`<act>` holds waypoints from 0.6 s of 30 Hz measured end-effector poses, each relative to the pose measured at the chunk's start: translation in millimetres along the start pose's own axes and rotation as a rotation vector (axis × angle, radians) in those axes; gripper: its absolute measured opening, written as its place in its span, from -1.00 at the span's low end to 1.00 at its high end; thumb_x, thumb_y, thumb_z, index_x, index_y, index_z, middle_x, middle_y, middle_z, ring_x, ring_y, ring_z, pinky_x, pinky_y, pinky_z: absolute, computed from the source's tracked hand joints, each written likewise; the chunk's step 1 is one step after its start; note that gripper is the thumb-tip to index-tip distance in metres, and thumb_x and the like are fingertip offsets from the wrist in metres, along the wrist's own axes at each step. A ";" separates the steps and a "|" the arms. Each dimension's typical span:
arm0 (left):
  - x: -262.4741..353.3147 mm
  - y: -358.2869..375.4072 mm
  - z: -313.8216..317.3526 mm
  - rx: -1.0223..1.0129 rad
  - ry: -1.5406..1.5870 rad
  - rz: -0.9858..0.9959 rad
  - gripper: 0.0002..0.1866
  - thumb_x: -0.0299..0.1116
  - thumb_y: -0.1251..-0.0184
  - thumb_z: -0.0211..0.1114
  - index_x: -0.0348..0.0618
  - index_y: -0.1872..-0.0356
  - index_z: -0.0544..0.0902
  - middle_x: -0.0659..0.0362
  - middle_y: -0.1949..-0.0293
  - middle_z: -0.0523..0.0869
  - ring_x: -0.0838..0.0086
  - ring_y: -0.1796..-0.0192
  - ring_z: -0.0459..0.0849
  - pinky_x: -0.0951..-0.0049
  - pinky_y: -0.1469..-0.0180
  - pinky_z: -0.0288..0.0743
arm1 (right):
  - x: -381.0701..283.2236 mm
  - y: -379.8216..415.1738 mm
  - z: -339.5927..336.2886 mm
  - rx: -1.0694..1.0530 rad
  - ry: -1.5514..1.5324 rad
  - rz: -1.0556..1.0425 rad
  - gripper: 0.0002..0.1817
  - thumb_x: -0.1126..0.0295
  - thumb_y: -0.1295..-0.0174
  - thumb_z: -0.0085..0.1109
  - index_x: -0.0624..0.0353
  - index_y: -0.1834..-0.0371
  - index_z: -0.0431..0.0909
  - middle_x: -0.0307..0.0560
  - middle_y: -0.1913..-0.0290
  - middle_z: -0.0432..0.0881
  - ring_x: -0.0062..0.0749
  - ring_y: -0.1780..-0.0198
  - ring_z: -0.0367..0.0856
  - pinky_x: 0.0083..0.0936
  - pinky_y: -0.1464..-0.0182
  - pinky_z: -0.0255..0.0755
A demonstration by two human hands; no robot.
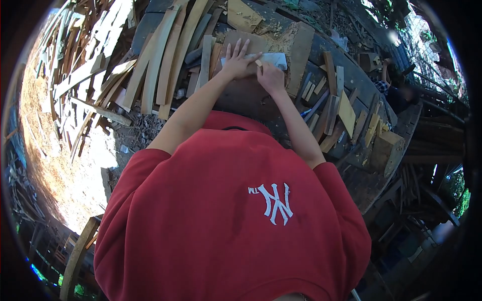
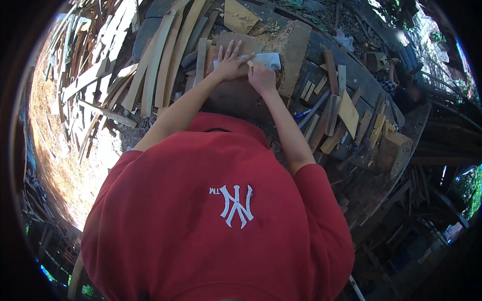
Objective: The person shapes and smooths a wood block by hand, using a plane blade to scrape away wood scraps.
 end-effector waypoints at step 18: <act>15.4 1.2 -40.3 0.059 0.136 0.077 -0.19 0.33 -0.09 0.28 0.64 -0.43 0.24 -0.05 -0.57 -0.13 -0.06 -0.58 -0.22 -0.16 -0.50 -0.37 | -38.6 39.3 -105.2 -0.047 -2.143 0.399 -0.64 0.19 -0.44 0.02 0.30 -0.03 0.49 -0.38 0.53 0.27 -0.77 0.68 -0.01 -0.74 0.60 -0.06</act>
Point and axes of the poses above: each hand's wrist, its own y-axis away from the middle knuckle, its own z-axis out of the palm, x = y × z, the point moved 7 cm from there along -y, towards the middle knuckle
